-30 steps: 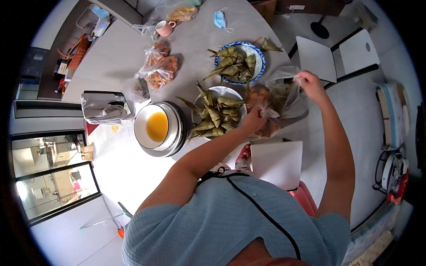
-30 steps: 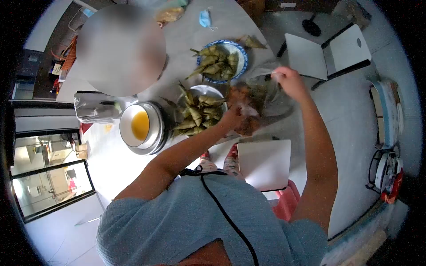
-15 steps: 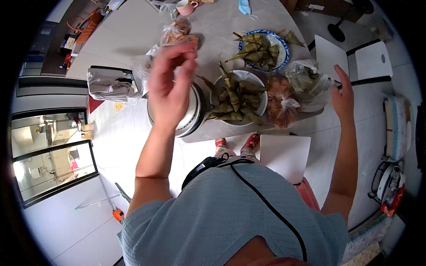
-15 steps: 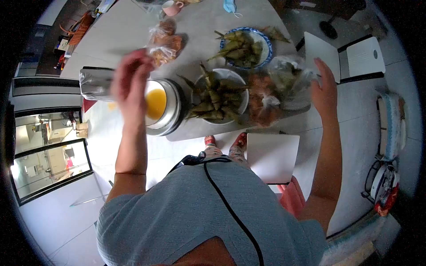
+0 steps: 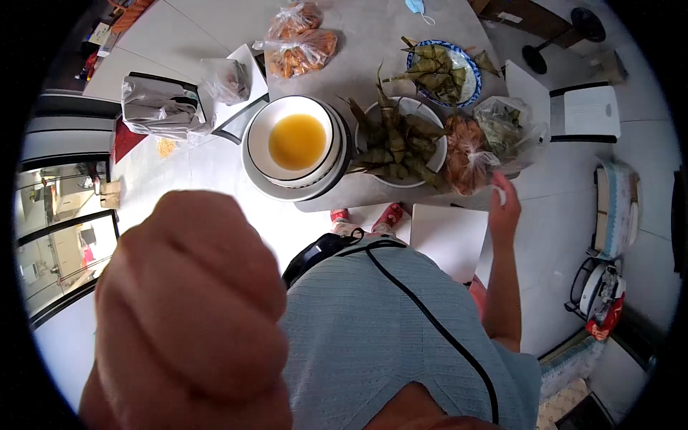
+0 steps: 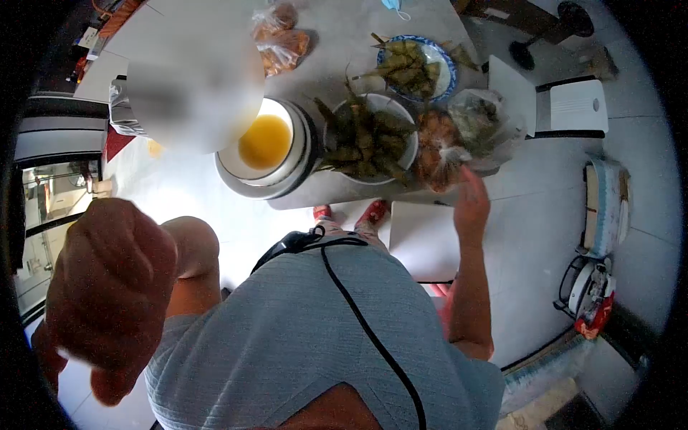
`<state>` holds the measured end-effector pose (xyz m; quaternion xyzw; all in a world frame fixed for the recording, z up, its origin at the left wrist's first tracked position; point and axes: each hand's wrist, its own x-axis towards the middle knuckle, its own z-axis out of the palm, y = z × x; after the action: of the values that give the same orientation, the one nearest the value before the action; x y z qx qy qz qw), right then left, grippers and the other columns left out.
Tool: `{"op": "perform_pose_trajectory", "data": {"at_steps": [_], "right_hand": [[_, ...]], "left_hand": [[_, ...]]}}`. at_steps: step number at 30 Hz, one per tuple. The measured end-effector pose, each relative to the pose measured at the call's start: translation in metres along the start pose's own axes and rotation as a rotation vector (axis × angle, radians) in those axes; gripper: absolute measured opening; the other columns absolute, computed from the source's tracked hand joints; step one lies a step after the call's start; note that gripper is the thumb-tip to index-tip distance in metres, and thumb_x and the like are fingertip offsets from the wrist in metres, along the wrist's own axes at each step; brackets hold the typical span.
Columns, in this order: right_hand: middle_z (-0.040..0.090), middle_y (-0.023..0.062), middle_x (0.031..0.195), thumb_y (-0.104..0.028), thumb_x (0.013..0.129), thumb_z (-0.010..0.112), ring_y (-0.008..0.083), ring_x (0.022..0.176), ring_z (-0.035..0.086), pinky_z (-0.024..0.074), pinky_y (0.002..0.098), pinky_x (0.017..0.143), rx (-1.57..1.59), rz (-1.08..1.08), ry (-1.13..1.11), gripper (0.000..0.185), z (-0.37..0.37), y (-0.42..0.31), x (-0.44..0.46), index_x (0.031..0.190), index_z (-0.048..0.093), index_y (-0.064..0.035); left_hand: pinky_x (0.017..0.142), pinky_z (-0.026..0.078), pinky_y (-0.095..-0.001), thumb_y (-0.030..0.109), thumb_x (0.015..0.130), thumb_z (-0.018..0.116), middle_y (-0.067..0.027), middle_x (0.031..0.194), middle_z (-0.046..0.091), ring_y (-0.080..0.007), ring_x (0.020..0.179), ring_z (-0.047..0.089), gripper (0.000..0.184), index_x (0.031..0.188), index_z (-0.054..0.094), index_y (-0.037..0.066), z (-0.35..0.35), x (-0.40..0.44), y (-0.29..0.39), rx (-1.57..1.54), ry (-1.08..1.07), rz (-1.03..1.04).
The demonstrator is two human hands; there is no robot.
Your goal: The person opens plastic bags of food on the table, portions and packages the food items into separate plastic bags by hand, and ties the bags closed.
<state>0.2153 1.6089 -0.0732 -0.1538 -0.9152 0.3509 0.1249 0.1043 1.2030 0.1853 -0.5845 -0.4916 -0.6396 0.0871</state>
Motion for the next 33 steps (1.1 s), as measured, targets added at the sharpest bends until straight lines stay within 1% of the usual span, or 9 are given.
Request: {"op": "perform_pose_trajectory", "data": {"at_steps": [3,8,15,19,21,25,28,30,33], "right_hand": [[0.06,0.0149,0.114,-0.002,0.083,0.049,0.027,0.109,0.056,0.0413,0.0363,0.095,0.001,0.036,-0.033,0.037,0.021,-0.01,-0.027,0.119,0.056,-0.0046],[0.061,0.0153,0.112,-0.003,0.082,0.049,0.0312,0.104,0.056,0.0422,0.0408,0.093,-0.078,-0.021,-0.095,0.038,0.038,-0.04,-0.047,0.12,0.056,-0.0052],[0.061,0.0175,0.107,0.002,0.081,0.049,0.0304,0.095,0.06,0.0474,0.0382,0.082,-0.04,-0.069,-0.066,0.037,0.06,-0.067,-0.051,0.117,0.056,-0.0036],[0.062,0.0175,0.107,0.002,0.081,0.051,0.0307,0.095,0.06,0.0469,0.0383,0.083,0.034,-0.049,-0.101,0.036,0.075,-0.084,-0.053,0.116,0.057,-0.0034],[0.062,0.0174,0.106,0.002,0.081,0.051,0.0311,0.094,0.06,0.0465,0.0386,0.083,-0.02,-0.128,-0.072,0.035,0.085,-0.085,-0.057,0.115,0.058,-0.0033],[0.062,0.0175,0.106,0.001,0.081,0.05,0.0313,0.094,0.06,0.046,0.0386,0.084,0.006,-0.093,-0.086,0.034,0.099,-0.101,-0.064,0.114,0.058,-0.0034],[0.063,0.0178,0.105,0.001,0.082,0.049,0.0317,0.095,0.061,0.0469,0.0389,0.083,-0.047,-0.108,-0.118,0.033,0.11,-0.094,-0.067,0.114,0.058,-0.0033],[0.064,0.0184,0.103,-0.002,0.083,0.05,0.0328,0.095,0.062,0.0481,0.0393,0.082,0.009,-0.015,-0.116,0.03,0.122,-0.084,-0.069,0.112,0.058,-0.0025],[0.064,0.0193,0.103,-0.007,0.086,0.053,0.0336,0.096,0.062,0.0489,0.0389,0.08,0.042,0.003,-0.076,0.026,0.145,-0.04,-0.075,0.11,0.058,-0.0015]], "left_hand": [[0.05,0.04,-0.0164,0.051,0.083,0.062,0.0084,0.063,0.055,-0.0019,0.054,0.051,0.029,0.076,0.056,0.023,-0.012,0.003,0.013,-0.041,0.009,0.066],[0.049,0.039,-0.0169,0.046,0.083,0.061,0.0068,0.064,0.055,-0.0029,0.054,0.05,0.026,0.078,0.056,0.021,-0.033,-0.003,0.022,-0.036,0.018,0.107],[0.049,0.038,-0.0177,0.038,0.085,0.059,0.0046,0.067,0.055,-0.0044,0.053,0.049,0.021,0.082,0.056,0.017,-0.06,-0.013,0.046,-0.036,0.01,0.155],[0.049,0.038,-0.0181,0.034,0.085,0.059,0.0034,0.068,0.055,-0.0052,0.053,0.048,0.018,0.084,0.056,0.016,-0.079,-0.022,0.066,-0.019,0.009,0.161],[0.049,0.037,-0.0183,0.032,0.086,0.058,0.0027,0.068,0.055,-0.0056,0.053,0.047,0.017,0.085,0.056,0.015,-0.088,-0.028,0.075,-0.007,0.016,0.16],[0.049,0.037,-0.0188,0.027,0.086,0.057,0.0015,0.069,0.055,-0.0065,0.053,0.047,0.015,0.087,0.055,0.013,-0.104,-0.038,0.09,0.014,0.018,0.159],[0.048,0.036,-0.0191,0.024,0.087,0.057,0.0005,0.07,0.055,-0.0071,0.053,0.046,0.013,0.089,0.055,0.011,-0.115,-0.046,0.101,0.027,0.03,0.162],[0.048,0.036,-0.0193,0.022,0.087,0.056,-0.0001,0.071,0.055,-0.0075,0.053,0.046,0.012,0.09,0.055,0.01,-0.122,-0.049,0.106,0.033,0.036,0.163],[0.048,0.035,-0.0196,0.019,0.088,0.056,-0.001,0.072,0.055,-0.0082,0.053,0.045,0.01,0.091,0.055,0.009,-0.13,-0.053,0.105,0.058,0.073,0.154]]}}
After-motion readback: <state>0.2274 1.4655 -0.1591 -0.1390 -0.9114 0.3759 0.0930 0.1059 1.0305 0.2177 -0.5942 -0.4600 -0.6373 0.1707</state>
